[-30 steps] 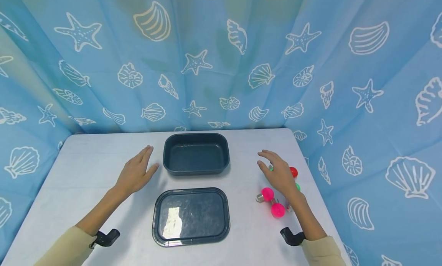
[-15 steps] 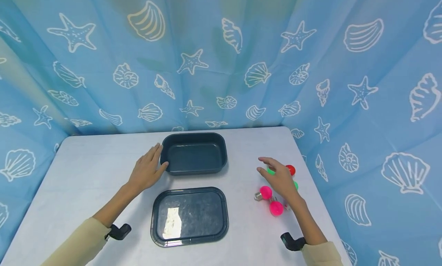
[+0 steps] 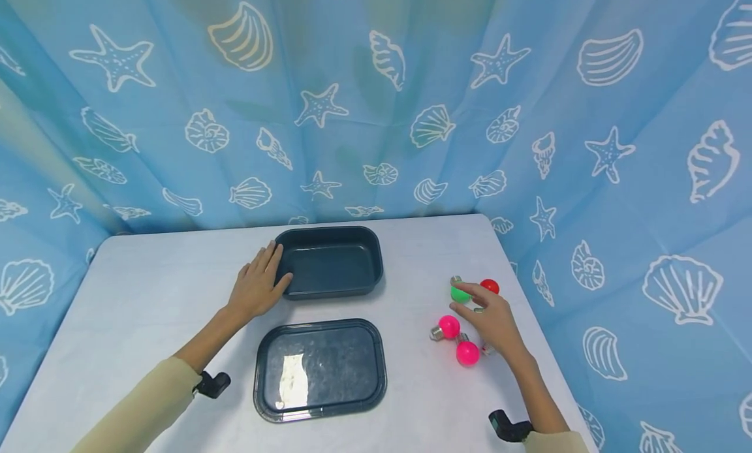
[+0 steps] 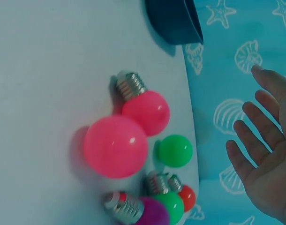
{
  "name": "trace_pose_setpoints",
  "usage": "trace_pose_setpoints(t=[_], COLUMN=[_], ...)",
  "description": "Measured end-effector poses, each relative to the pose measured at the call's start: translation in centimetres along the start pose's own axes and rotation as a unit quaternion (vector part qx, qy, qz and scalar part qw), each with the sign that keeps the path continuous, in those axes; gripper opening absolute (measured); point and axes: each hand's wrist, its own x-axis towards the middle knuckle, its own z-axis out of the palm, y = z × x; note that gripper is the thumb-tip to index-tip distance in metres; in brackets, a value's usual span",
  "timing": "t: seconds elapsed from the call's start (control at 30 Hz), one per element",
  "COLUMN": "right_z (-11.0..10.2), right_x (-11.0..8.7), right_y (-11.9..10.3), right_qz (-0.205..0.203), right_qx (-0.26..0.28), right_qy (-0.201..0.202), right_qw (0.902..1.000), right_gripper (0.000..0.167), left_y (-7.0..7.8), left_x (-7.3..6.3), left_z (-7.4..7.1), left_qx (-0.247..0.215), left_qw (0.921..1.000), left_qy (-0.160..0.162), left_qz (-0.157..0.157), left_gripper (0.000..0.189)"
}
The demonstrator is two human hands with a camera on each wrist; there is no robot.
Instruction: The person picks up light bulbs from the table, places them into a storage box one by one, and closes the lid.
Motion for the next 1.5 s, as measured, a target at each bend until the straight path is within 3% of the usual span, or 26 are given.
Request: trace_pose_setpoints(t=[0.4,0.87,1.17,1.5], right_z=[-1.7,-3.2,-3.9,-3.9], right_x=[-1.5,-4.0,-5.1,-5.7], right_y=[2.7,5.6,7.5,9.3], right_qz=[0.032,0.053,0.096,0.111], right_qx=[-0.015,-0.026,-0.026,-0.017], right_qy=[-0.018,-0.016,-0.027,-0.033], right_qw=[0.9992,0.9981,0.9947,0.9931], right_gripper=[0.054,0.048,0.055,0.062], left_y=[0.0,-0.4,-0.4,-0.7], left_x=[1.4,1.8,1.9,2.0], left_z=[0.6,1.4,1.4,1.3], left_qx=[0.026,0.050,0.047,0.054], left_qw=[0.9993,0.9976,0.9962,0.9958], left_qy=[-0.018,-0.035,-0.032,-0.040], left_qz=[-0.019,-0.033,-0.065,-0.061], left_gripper=[0.074,0.085,0.095,0.105])
